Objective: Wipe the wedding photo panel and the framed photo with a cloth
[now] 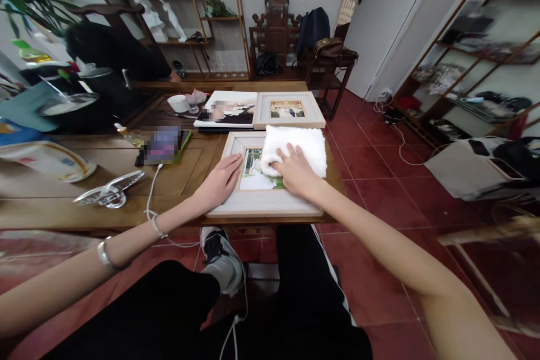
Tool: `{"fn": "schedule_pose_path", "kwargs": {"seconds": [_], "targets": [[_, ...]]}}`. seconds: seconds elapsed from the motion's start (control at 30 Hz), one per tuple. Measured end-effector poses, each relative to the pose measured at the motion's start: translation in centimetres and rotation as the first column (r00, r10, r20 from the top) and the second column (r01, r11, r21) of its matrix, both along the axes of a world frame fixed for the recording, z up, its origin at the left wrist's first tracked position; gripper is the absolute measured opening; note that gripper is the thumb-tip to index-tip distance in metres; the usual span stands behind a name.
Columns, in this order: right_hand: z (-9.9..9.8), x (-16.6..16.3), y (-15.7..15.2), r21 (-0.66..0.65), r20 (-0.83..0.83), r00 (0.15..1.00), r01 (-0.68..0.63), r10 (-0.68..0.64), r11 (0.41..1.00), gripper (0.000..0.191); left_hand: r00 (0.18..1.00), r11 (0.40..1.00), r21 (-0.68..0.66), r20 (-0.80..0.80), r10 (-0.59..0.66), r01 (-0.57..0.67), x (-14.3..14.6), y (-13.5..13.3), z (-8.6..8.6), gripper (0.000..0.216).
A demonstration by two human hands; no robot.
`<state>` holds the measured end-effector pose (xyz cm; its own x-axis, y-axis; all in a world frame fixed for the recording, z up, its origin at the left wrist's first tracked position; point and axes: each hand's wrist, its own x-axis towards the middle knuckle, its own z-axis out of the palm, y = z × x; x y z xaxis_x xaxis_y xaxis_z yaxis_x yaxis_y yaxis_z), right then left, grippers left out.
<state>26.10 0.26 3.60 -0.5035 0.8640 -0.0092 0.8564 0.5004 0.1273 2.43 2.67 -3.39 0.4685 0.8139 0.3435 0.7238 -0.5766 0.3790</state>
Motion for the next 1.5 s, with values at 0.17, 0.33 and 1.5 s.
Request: {"fn": "schedule_pose_path", "kwargs": {"seconds": [0.17,0.33,1.5], "targets": [[3.7,-0.2,-6.5,-0.206,-0.013,0.998,-0.065,0.064,0.976,0.058,1.0,1.0,0.006,-0.01,-0.001,0.001,0.1,0.0,0.0,0.044],[4.2,-1.6,-10.6,-0.256,-0.116,0.986,-0.142,0.116,0.956,0.059,1.0,1.0,0.02,-0.018,-0.008,0.009,0.0,0.1,-0.1,0.044],[1.8,-2.0,-9.8,-0.148,-0.183,0.974,-0.165,0.137,0.975,0.066,1.0,1.0,0.01,-0.012,-0.006,0.006,0.1,0.0,0.0,0.045]]}}
